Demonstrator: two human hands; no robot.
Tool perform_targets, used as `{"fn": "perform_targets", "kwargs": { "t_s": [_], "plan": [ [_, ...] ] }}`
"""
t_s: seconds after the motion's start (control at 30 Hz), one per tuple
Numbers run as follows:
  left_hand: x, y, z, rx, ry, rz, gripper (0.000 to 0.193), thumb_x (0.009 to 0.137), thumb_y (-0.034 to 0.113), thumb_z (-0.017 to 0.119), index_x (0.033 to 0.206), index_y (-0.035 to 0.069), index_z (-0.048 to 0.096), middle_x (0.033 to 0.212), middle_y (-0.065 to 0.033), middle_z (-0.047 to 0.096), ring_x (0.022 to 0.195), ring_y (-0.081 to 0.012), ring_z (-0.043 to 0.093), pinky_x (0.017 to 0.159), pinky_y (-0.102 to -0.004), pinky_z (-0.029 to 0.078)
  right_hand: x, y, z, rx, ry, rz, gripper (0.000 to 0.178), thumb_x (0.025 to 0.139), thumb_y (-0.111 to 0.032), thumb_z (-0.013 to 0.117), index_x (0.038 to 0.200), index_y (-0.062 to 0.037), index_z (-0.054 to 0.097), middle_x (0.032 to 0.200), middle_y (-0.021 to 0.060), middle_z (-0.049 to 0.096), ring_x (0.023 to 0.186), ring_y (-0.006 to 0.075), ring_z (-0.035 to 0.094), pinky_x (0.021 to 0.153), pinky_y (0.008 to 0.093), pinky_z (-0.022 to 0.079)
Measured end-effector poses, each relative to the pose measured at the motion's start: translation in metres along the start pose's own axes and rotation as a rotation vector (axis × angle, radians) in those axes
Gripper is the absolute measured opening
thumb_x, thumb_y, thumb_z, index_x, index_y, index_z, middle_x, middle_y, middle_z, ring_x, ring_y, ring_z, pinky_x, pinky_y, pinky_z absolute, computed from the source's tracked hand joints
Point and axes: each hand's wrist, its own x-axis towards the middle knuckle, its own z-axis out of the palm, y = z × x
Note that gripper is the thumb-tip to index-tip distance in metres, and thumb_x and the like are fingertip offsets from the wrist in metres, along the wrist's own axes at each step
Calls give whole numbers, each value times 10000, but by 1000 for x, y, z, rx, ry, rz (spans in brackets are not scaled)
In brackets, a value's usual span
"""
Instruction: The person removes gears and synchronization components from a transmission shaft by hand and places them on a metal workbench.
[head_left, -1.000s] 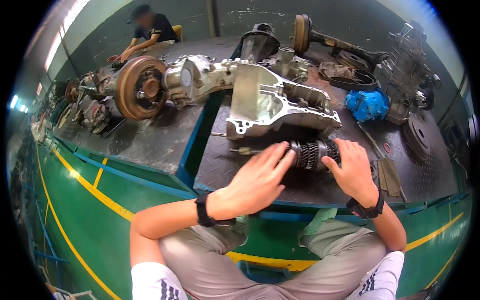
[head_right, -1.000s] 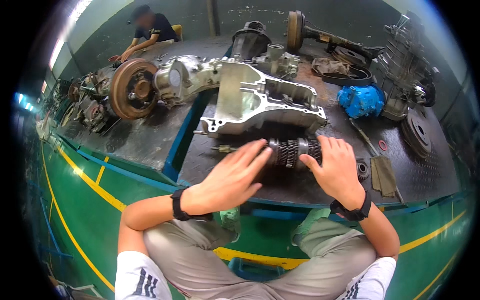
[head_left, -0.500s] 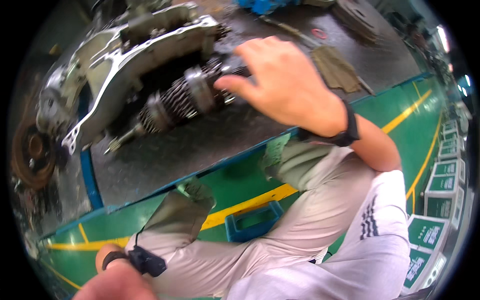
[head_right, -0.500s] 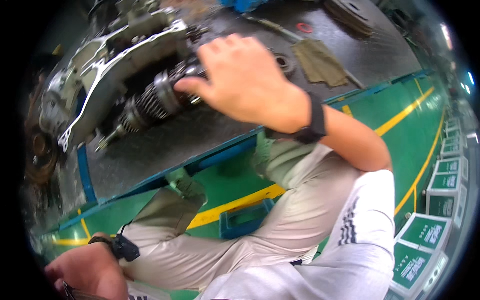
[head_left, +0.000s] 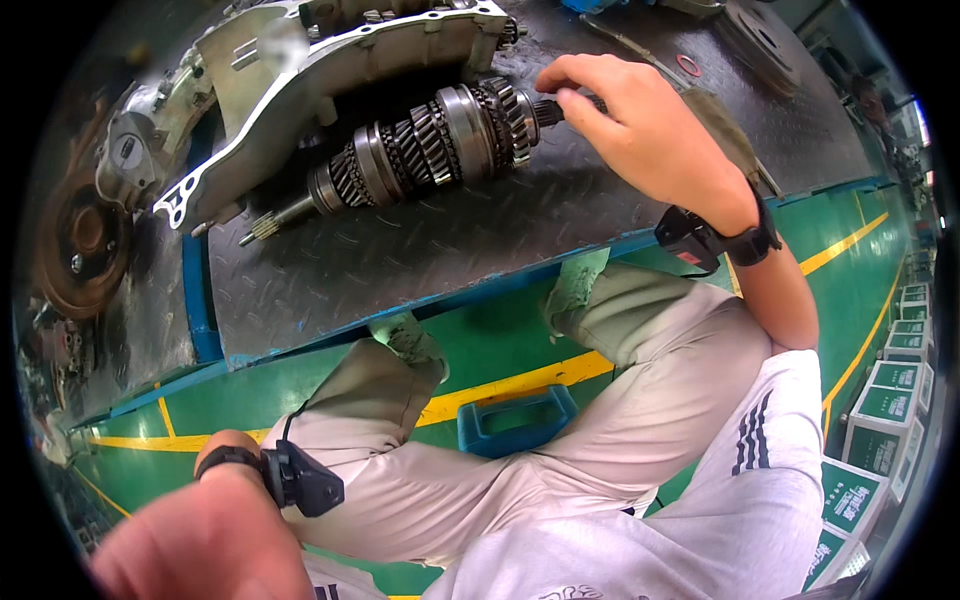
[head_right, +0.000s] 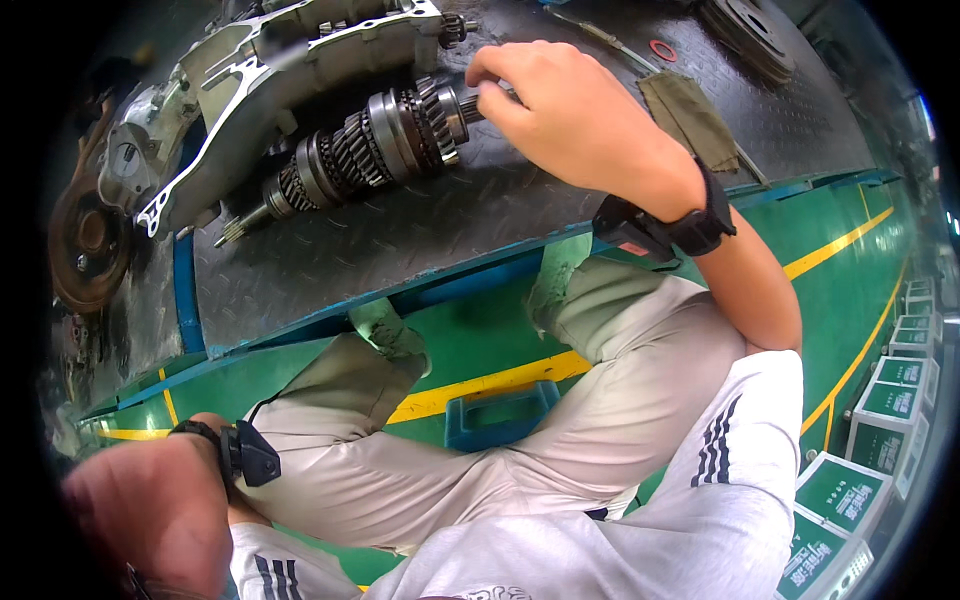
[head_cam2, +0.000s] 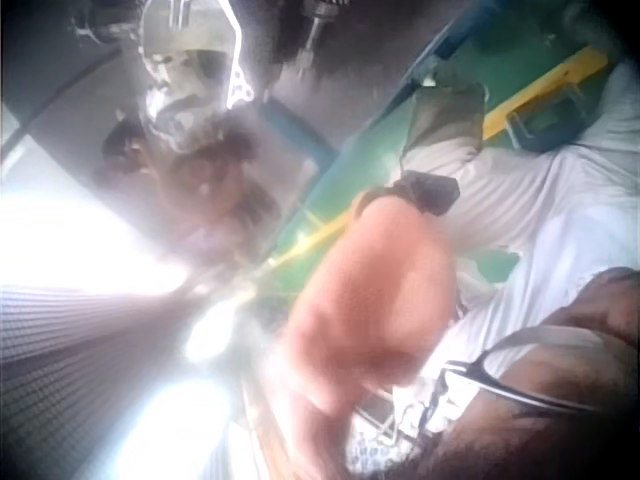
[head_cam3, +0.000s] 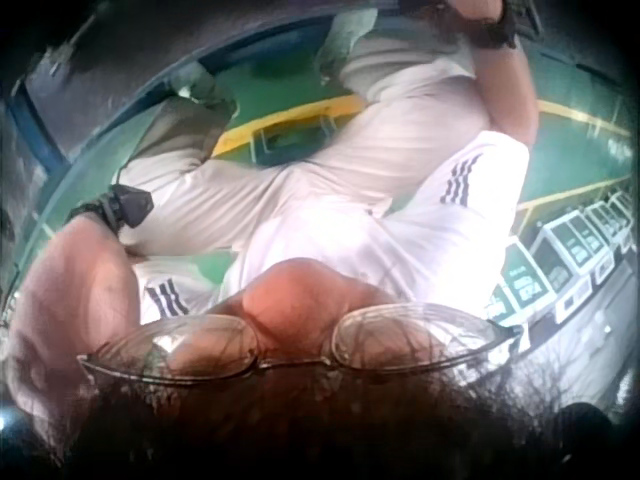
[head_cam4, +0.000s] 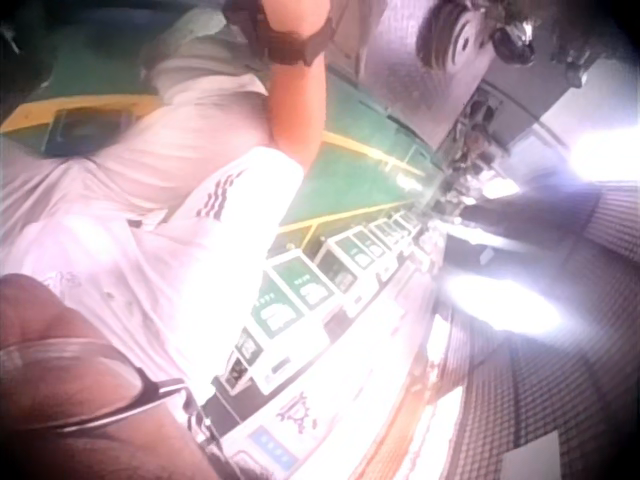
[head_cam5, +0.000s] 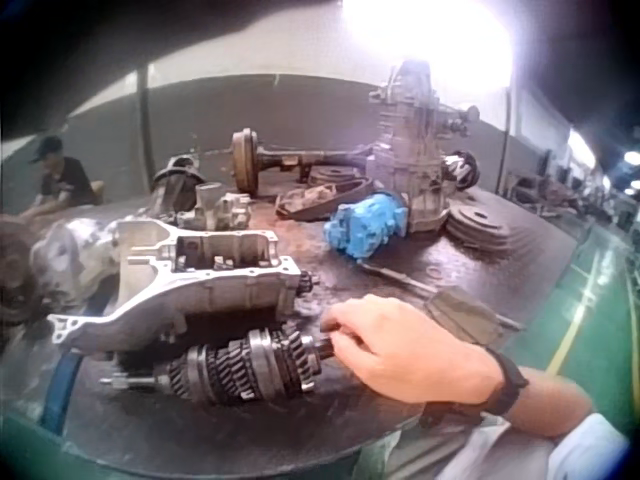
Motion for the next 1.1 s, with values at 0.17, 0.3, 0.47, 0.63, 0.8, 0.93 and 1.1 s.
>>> {"fn": "perform_targets", "kwargs": {
  "t_s": [0.17,0.3,0.47,0.63,0.8,0.93,1.1],
  "plan": [
    [15,-21,65,-72,-232,-331,568,921,26,669,1479,-5,562,1534,-217,539,1432,-408,516,1220,-452,401,-2,11,-9,-156,-23,-220,345,972,-163,634,1283,-25,690,1171,201,728,1134,401,661,1004,498,514],
    [-19,-49,108,-69,-373,-550,668,901,0,708,1535,-16,498,1548,-251,522,1427,-459,516,1202,-480,422,-7,3,-19,-152,-159,-178,521,981,-233,718,1445,-37,585,1271,208,698,1204,411,635,1056,490,500],
    [-56,-66,80,239,-692,-564,778,950,201,772,1600,-37,417,1586,-288,491,1430,-460,507,1193,-510,430,3,-15,-4,-68,-228,-154,686,977,-330,779,1544,-40,523,1362,224,671,1275,415,612,1118,481,473],
    [-60,-72,65,369,-684,-634,563,893,176,811,1376,-22,599,1260,-250,681,1195,-432,650,1039,-507,524,-3,-26,6,43,-172,-59,658,897,-106,815,1503,-6,579,1382,236,663,1270,425,621,1132,450,468],
    [-86,-94,87,340,-561,-507,296,886,228,801,1125,75,716,1110,-143,703,1105,-369,665,1019,-491,489,-14,-6,13,88,-156,-78,703,880,21,761,1548,-1,542,1465,225,623,1355,381,595,1189,415,420],
    [-79,-89,83,296,-643,-628,263,914,258,802,1086,66,749,1088,-150,722,1096,-364,683,993,-474,489,-13,0,13,83,-201,-51,743,871,79,737,1575,-6,516,1492,214,607,1379,361,581,1196,409,413],
    [-73,-89,85,297,-676,-635,241,898,254,820,1022,54,768,1018,-148,741,1063,-364,702,965,-478,491,-10,-2,10,92,-218,-61,786,848,118,732,1589,-9,502,1511,213,590,1392,362,576,1196,403,414]
  ]
}}
